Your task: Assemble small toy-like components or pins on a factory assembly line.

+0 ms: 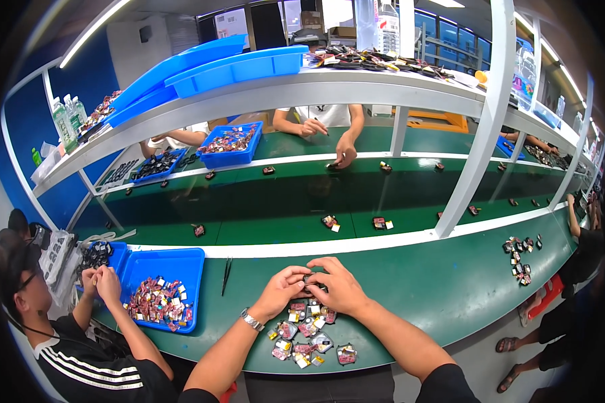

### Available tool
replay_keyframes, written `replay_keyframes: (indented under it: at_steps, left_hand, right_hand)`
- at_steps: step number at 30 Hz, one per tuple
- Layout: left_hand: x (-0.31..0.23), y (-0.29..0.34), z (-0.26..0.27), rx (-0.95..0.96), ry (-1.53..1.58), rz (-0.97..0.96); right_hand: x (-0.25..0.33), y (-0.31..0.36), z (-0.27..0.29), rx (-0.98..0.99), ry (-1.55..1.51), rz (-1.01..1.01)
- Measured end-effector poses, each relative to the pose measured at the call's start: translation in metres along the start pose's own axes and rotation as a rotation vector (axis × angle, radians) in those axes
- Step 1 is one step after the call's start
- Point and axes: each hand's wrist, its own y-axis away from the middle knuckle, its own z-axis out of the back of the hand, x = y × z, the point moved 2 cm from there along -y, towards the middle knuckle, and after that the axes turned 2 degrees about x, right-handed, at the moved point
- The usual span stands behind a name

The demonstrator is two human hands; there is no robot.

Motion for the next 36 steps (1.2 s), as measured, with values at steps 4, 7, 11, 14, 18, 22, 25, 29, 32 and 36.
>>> replay_keyframes:
  at_steps: [4,7,11,14,18,22,25,29,32,36]
  left_hand:
    - [0.002,-0.001,0.0,0.001,0.043,-0.002]
    - [0.002,-0.001,0.001,-0.007,0.054,0.001]
    - [0.003,0.0,0.003,-0.01,0.077,-0.01]
    - [0.003,-0.001,0.004,-0.013,0.086,-0.006]
    - [0.002,0.0,0.0,-0.023,0.09,-0.024]
    - [0.0,0.002,0.003,-0.049,0.125,-0.09]
    - [0.001,0.002,0.003,-0.033,0.166,-0.106]
    - [0.004,-0.001,0.003,-0.033,0.161,-0.093]
    - [0.006,0.0,0.002,-0.028,0.175,-0.098]
    - [0.0,0.002,-0.005,-0.059,0.165,-0.143]
  right_hand:
    - [-0.003,0.002,-0.003,-0.02,-0.019,-0.016]
    - [-0.001,0.003,-0.004,-0.04,-0.062,-0.059]
    - [0.001,0.004,-0.008,-0.047,-0.105,-0.1]
    - [-0.004,0.004,-0.007,-0.059,-0.185,-0.103]
    - [-0.005,0.004,-0.011,-0.079,-0.138,-0.088]
    - [0.01,0.001,-0.007,-0.127,-0.087,-0.038]
    - [0.012,0.001,-0.004,-0.151,-0.034,-0.001]
    - [0.011,0.003,-0.006,-0.168,-0.039,-0.008]
    - [0.008,0.006,-0.012,-0.181,-0.125,-0.051]
    - [0.011,0.001,-0.007,-0.181,-0.111,-0.008]
